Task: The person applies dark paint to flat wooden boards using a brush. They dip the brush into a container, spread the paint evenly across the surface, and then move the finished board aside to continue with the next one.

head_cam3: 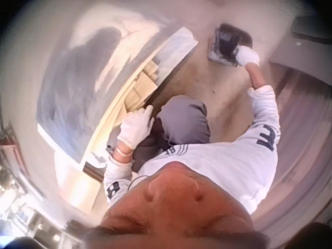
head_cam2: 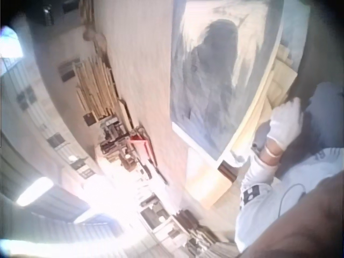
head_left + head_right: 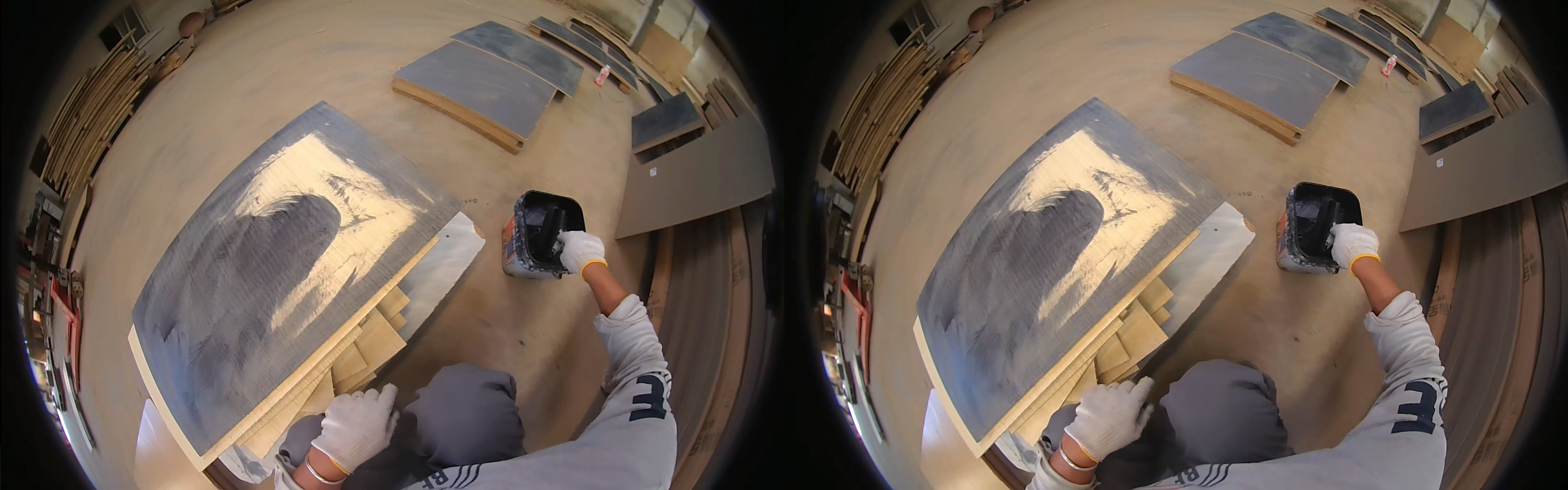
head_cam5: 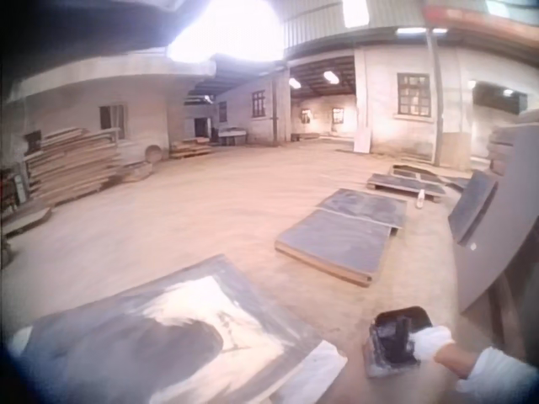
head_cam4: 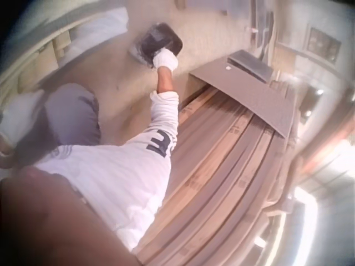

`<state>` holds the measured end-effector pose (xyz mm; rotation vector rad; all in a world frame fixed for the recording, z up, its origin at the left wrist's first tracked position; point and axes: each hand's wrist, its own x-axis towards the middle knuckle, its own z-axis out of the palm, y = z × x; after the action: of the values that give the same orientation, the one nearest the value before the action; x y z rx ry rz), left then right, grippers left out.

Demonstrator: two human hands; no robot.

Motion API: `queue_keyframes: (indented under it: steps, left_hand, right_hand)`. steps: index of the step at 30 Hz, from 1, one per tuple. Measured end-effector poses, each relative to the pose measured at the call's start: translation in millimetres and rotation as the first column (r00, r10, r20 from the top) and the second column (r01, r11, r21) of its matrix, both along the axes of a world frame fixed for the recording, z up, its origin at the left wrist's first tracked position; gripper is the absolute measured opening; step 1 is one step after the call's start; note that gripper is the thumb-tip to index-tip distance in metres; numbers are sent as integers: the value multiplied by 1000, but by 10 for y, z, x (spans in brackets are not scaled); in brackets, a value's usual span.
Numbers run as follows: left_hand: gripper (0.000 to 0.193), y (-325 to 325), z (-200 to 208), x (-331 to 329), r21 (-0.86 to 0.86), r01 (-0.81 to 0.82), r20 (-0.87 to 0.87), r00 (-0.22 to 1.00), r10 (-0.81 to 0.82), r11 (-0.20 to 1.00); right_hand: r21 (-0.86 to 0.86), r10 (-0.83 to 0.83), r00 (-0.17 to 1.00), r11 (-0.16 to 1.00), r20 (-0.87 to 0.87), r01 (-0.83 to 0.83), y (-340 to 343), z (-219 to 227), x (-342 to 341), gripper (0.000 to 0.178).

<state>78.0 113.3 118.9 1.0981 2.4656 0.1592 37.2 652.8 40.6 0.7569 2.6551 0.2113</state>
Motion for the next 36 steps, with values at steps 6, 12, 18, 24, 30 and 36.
queue_keyframes:
  steps: [6, 12, 18, 24, 30, 36]
  left_hand:
    - [37, -83, -26, 9, 40, 5, 6, 1000, -5, 999]
    - [30, -88, 55, 7, 47, 1, 16, 1000, -2, 999]
    - [30, -97, 15, -5, 65, 16, 27, 999, -17, 998]
    - [32, -100, 26, -4, 92, 27, 47, 998, -31, 995]
    - [33, -158, 25, 27, 117, 29, 41, 999, -34, 993]
    - [34, -196, 72, 51, 153, 11, 41, 999, -17, 988]
  right_hand:
    - [-26, -71, 996, 997, -54, 70, 70, 8, 10, 35]
    - [-136, -145, 987, 982, -76, 134, 88, 54, 90, 34]
    - [-764, -645, 731, 581, -221, 280, 608, -137, 704, 47]
    - [-867, -825, 459, -457, 330, -199, 321, 19, 1303, 28]
    - [-550, -718, 587, -681, 373, -483, -8, -421, 1247, 40]
    - [-530, -717, 677, -643, 164, -553, -304, -187, 815, 40]
